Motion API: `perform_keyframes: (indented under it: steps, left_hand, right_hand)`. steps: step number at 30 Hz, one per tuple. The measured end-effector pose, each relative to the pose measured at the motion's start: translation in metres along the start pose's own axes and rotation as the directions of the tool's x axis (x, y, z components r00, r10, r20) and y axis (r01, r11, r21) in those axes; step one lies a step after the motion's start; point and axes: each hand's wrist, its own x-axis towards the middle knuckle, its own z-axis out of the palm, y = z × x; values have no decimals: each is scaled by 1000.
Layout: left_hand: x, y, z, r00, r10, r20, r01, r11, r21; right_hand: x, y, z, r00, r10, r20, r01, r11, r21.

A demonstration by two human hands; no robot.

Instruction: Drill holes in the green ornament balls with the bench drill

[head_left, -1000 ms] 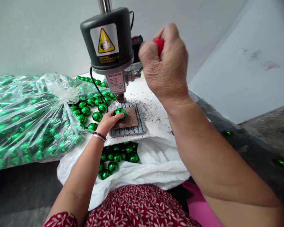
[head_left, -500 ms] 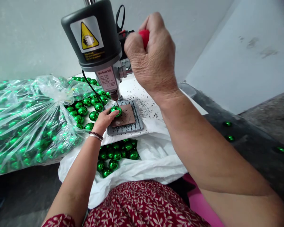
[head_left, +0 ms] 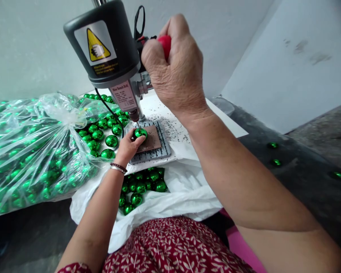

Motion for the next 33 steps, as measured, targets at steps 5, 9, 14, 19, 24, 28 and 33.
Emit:
perform_keyframes:
  steps: [5, 9, 14, 19, 24, 28, 33]
  left_hand:
    - [-1, 12, 2, 1000, 2, 14, -4, 994, 108]
    - [0, 16, 0, 999, -39, 27, 37, 996, 77]
    - [1, 10, 1, 998, -53, 25, 53, 998, 31]
    - [1, 4, 5, 999, -35, 23, 35, 999, -6]
    - [-2, 9, 4, 999, -41, 23, 41, 999, -6]
    - [-2, 9, 3, 999, -21, 24, 21, 1000, 8]
    - [-2, 5, 5, 1000, 1, 19, -2, 1000, 25]
  right_hand:
    - [-1, 0, -1, 1000, -13, -5, 13, 999, 36]
    - [-3, 2, -2, 1000, -13, -22, 13, 999, 42]
    - [-12, 11, 0, 992, -101, -79, 110, 987, 119]
    - [-26, 27, 2, 986, -134, -102, 144, 985, 99]
    - [-35, 37, 4, 977, -183, -112, 189, 981, 37]
    - [-40, 36, 4, 970, -181, -160, 180, 983, -21]
    - [-43, 36, 4, 986, -111, -122, 111, 994, -5]
